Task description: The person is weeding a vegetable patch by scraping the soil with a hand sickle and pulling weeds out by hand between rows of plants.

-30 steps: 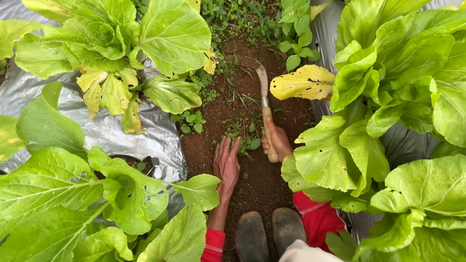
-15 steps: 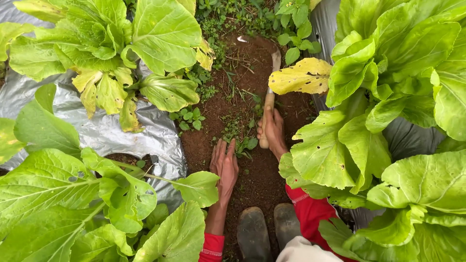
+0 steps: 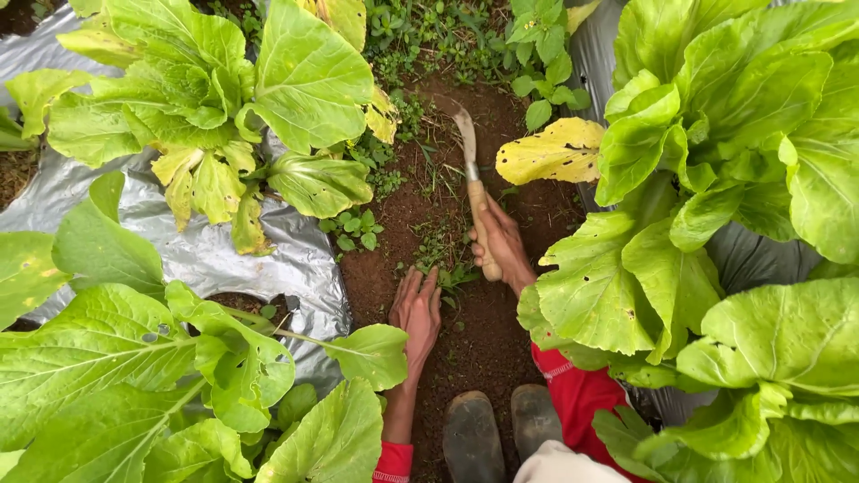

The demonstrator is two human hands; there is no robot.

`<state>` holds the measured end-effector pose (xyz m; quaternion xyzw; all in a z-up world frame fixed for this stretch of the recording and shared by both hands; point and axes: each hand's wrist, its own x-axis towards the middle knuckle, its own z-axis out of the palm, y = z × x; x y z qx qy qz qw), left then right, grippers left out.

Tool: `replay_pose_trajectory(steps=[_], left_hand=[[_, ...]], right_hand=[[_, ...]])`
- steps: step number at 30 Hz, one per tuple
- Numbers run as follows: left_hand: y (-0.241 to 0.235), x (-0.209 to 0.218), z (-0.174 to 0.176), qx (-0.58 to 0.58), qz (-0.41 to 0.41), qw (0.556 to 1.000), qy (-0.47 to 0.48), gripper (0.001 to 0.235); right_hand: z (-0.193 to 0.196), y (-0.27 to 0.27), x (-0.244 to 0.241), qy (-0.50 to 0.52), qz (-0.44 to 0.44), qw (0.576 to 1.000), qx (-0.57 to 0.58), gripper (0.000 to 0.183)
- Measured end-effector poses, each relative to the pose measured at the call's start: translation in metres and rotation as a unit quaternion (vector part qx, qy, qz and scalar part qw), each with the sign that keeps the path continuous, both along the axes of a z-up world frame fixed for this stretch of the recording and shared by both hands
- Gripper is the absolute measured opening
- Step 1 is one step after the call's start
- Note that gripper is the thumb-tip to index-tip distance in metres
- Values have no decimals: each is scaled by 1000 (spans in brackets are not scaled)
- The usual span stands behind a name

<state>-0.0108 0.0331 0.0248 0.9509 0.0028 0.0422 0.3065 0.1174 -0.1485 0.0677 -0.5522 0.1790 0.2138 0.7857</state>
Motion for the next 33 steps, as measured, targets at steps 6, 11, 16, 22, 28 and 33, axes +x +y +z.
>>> replay_pose_trajectory(steps=[6, 11, 16, 22, 28, 33], left_hand=[[4, -2, -26, -14, -3, 1000, 5, 46], [-2, 1, -19, -13, 6, 1000, -11, 43], [3, -6, -54, 11, -2, 1000, -17, 40], [4, -5, -53, -20, 1, 999, -41, 43], [8, -5, -64, 10, -4, 998, -60, 42], [8, -8, -68, -5, -14, 998, -62, 47]], right_hand=[[-18, 18, 25, -3, -28, 999, 20, 60], [-27, 8, 17, 1, -17, 1000, 9, 59], [-15, 8, 19, -9, -11, 1000, 14, 61], [-19, -13, -25, 16, 11, 1000, 0, 62], [-23, -6, -20, -25, -27, 999, -2, 60], [-25, -20, -71, 16, -27, 999, -36, 59]])
